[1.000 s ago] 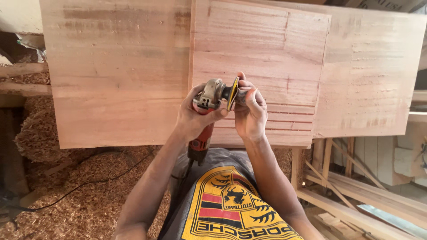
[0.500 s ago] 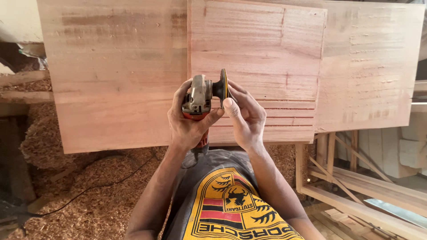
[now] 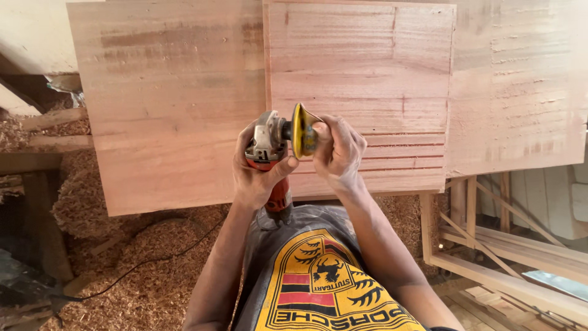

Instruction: The person sands a wooden panel using a power sander, moves the panel aside, and then replaces the sanding disc on the tool by hand.

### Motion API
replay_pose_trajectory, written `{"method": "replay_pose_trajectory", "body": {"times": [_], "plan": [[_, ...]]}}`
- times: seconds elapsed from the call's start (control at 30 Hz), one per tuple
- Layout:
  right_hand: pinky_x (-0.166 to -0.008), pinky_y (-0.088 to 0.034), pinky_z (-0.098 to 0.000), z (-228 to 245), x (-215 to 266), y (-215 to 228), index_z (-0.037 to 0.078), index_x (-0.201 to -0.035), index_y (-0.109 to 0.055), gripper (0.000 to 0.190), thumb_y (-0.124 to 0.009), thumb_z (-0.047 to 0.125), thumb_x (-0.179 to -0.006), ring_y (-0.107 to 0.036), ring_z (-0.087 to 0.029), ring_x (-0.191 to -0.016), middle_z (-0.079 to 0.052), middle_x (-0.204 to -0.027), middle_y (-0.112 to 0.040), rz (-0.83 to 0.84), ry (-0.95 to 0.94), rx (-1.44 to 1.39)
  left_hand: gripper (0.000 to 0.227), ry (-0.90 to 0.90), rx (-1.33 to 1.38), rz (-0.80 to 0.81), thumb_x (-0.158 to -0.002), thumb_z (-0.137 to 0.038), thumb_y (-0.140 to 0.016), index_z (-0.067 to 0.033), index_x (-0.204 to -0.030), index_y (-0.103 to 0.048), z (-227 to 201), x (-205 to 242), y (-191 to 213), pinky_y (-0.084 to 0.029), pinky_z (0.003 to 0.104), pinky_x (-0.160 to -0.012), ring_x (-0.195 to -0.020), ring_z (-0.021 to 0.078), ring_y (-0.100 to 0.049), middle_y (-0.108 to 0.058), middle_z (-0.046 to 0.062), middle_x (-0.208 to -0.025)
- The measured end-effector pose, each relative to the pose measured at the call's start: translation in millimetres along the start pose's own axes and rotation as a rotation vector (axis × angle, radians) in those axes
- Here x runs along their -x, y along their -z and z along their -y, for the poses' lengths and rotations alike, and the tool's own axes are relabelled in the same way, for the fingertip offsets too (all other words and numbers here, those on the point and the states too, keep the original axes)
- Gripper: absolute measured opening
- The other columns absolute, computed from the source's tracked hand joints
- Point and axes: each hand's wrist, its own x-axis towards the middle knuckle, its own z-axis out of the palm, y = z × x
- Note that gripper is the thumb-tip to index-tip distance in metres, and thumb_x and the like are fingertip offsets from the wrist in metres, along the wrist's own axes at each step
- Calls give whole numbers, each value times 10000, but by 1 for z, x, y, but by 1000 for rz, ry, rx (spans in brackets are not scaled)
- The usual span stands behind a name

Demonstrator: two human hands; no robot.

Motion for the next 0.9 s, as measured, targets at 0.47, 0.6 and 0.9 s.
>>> {"method": "replay_pose_trajectory", "body": {"times": [0.47,0.6,0.9], "plan": [[-846,-646,-328,51,5,-3,-7,-1249,-641,181,-531,63,-1124,-741,-247,-1017,-206,-1255,-729,-99,313,-129,764,74,99,26,-836,-210,-903,-2,-1444,-492,4,-6,19,-602,333,-957,-1064,171,-692,-685,90,-1210],[-494,-507,-241,12,-14,-17,-52,-1181,-636,182,-515,38,-1078,-607,-100,-603,-126,-956,-769,-230,397,-75,768,109,271,98,-835,-185,-901,-9,-1454,-481,3,-6,21,-606,363,-884,-1011,187,-686,-678,96,-1190],[-480,-517,-220,-8,-74,-12,-7,-1216,-585,136,-474,20,-1142,-641,-106,-657,-104,-944,-727,-36,554,-95,725,288,458,182,-836,-329,-898,49,-1329,-525,22,-8,37,-596,423,-696,-820,287,-705,-688,166,-994]]}}
